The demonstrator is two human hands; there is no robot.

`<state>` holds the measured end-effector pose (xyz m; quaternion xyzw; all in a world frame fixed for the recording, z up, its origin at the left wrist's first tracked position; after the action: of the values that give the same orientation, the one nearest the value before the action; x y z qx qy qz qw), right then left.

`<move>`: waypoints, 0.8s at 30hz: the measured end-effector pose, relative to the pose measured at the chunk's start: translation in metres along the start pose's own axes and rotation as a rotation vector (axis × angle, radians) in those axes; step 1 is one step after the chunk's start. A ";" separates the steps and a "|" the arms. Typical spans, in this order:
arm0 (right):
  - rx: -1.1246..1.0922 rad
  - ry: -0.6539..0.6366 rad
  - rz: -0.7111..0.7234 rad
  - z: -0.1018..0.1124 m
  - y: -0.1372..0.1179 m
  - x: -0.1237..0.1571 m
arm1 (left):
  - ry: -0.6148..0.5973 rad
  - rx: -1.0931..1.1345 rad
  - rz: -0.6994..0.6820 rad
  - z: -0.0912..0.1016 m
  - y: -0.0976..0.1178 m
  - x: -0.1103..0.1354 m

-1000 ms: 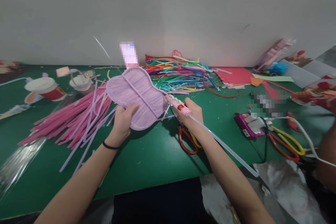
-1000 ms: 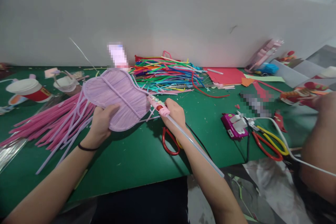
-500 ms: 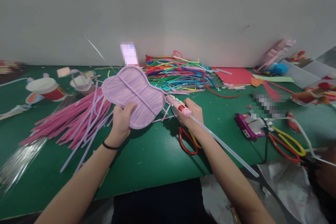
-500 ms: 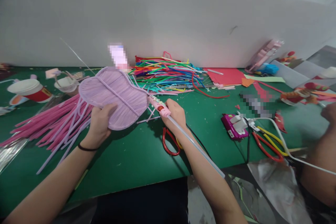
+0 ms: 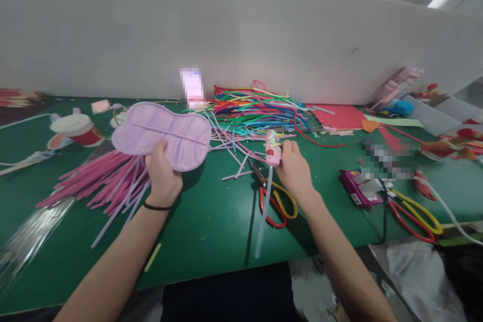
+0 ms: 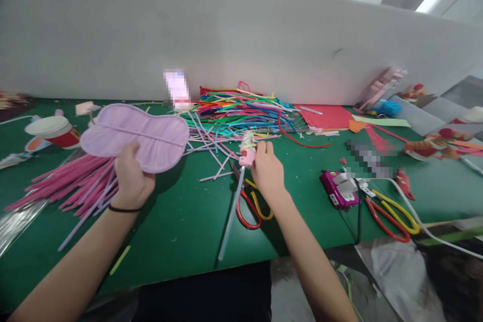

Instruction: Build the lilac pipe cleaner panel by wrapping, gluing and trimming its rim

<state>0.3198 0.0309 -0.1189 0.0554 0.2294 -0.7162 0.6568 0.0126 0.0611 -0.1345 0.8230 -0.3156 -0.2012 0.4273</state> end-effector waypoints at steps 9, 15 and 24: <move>0.350 -0.322 -0.119 -0.005 0.093 -0.018 | 0.001 0.067 0.059 0.002 0.005 -0.006; 0.362 -0.407 -0.142 -0.006 0.103 -0.016 | -0.077 0.049 0.022 -0.005 0.002 0.008; -1.218 -0.826 -0.247 0.008 -0.052 0.050 | -0.250 -0.072 -0.067 -0.002 -0.015 0.036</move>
<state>0.2647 -0.0161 -0.1169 -0.6182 0.3248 -0.4934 0.5185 0.0450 0.0445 -0.1482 0.7857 -0.3311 -0.3277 0.4069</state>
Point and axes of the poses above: each hand's wrist, its own x-axis away from the middle knuckle, its own z-axis out of the back of the hand, y = z × x, the point moved 4 cm from there along -x, towards the middle knuckle, and after that the axes turned 7 degrees about -z, right-handed, at the moved point
